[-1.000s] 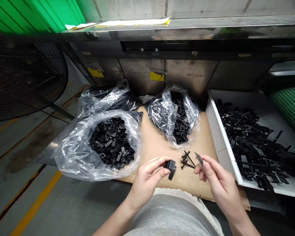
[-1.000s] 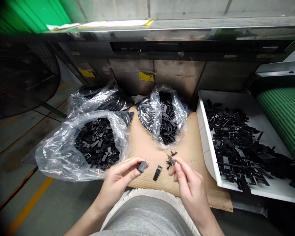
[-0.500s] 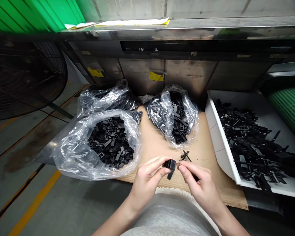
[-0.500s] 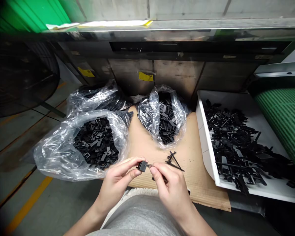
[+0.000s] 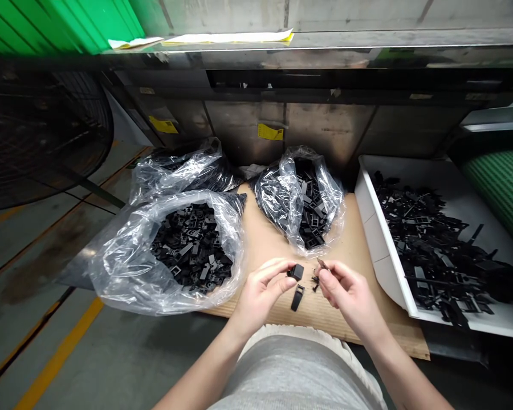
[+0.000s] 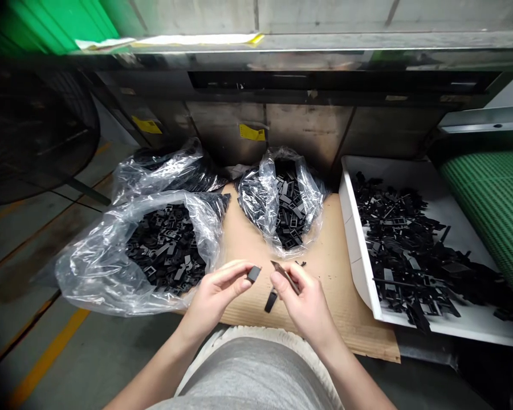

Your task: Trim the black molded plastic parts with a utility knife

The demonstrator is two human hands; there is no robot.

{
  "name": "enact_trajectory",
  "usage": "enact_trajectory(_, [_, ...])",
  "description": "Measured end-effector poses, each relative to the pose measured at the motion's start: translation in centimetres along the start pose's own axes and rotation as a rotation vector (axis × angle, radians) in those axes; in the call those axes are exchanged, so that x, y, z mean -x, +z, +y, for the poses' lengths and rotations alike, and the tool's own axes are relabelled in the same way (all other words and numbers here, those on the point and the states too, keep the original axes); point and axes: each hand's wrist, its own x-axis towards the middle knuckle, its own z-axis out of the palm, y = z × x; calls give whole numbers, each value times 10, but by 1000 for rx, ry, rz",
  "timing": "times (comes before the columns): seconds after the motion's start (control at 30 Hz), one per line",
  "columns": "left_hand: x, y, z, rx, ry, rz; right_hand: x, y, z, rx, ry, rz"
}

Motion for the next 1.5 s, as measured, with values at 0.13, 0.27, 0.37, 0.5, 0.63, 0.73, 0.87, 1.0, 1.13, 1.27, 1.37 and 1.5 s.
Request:
enact_trajectory(0.13, [2,1,-4,159,-112,-133,-9,3,3,-37,17,1])
enact_trajectory(0.27, [4,-4,-7,274,-224,-252,-7,-2,8,-52,26,80])
enact_trajectory(0.37, [4,-4,-4,416,-244,-307,1,-7,10,-26,20,75])
enact_trajectory(0.5, [2,2,-4,399,-237,-159,13,-5,13,153,-91,84])
enact_trajectory(0.63, [4,4,-1,179,-183,-89,17,-1,16,407,-378,170])
enact_trajectory(0.73, [7,2,4,-23,-84,-34,17,0,14,516,-506,193])
enact_trajectory(0.87, [11,-1,10,-93,-11,-32,18,2,10,613,-587,199])
enact_trajectory(1.0, [13,-2,12,-95,19,-57,18,5,9,646,-567,203])
enact_trajectory(1.13, [13,-4,12,-107,73,-76,17,6,8,470,-432,114])
enact_trajectory(1.27, [13,-8,13,-128,124,-107,19,5,1,305,-313,-27])
enact_trajectory(1.37, [14,-9,14,-169,162,-122,22,3,-2,303,-326,-18])
enact_trajectory(1.5, [15,-8,16,-222,200,-129,22,0,-1,384,-419,83])
